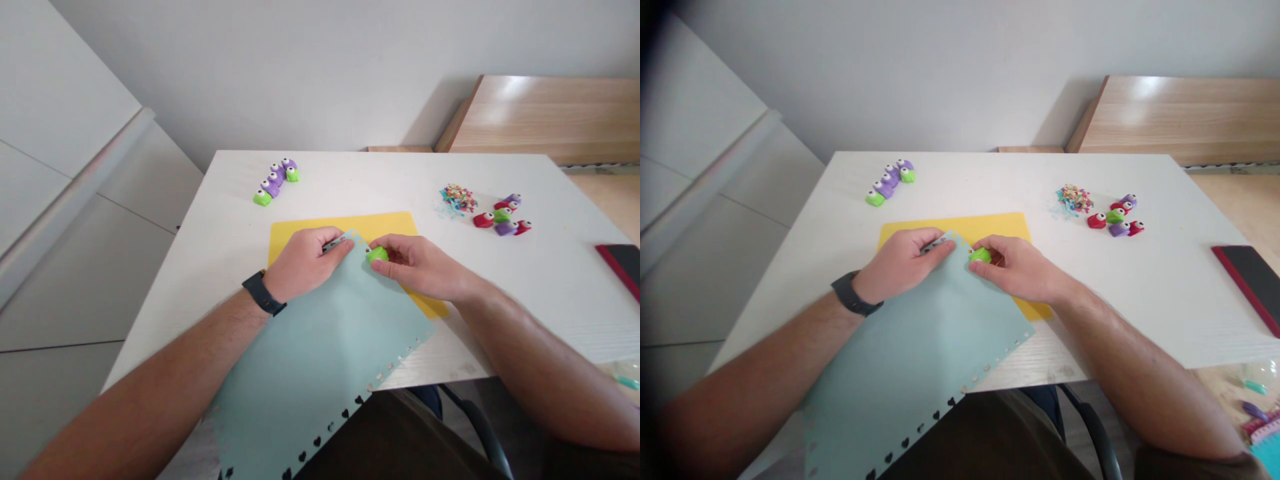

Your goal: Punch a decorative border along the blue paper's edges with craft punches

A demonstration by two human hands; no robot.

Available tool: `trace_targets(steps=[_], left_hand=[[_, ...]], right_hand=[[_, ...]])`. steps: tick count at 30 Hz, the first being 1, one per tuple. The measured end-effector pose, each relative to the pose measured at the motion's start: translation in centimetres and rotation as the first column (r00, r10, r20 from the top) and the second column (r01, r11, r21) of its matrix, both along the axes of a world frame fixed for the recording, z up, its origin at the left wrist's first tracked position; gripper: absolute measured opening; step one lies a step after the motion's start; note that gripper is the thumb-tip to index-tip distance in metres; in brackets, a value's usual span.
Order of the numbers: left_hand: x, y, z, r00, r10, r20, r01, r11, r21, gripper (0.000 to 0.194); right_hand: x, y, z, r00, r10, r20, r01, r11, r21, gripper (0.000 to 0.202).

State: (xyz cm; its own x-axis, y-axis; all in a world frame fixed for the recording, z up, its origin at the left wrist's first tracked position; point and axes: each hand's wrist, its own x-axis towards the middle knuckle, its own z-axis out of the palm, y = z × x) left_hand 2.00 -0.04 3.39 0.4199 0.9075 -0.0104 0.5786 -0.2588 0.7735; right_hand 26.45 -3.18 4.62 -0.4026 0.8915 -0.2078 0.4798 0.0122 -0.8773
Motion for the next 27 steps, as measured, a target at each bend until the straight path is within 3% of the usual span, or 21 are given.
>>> trace_targets(steps=[27], left_hand=[[-0.02,-0.16,0.17,0.997,-0.062,0.05,0.063,0.998,-0.02,0.037]], right_hand=[[-0.62,-0.18,-0.79,0.999,-0.023,0.026,0.021,0.999,0.045,0.027]])
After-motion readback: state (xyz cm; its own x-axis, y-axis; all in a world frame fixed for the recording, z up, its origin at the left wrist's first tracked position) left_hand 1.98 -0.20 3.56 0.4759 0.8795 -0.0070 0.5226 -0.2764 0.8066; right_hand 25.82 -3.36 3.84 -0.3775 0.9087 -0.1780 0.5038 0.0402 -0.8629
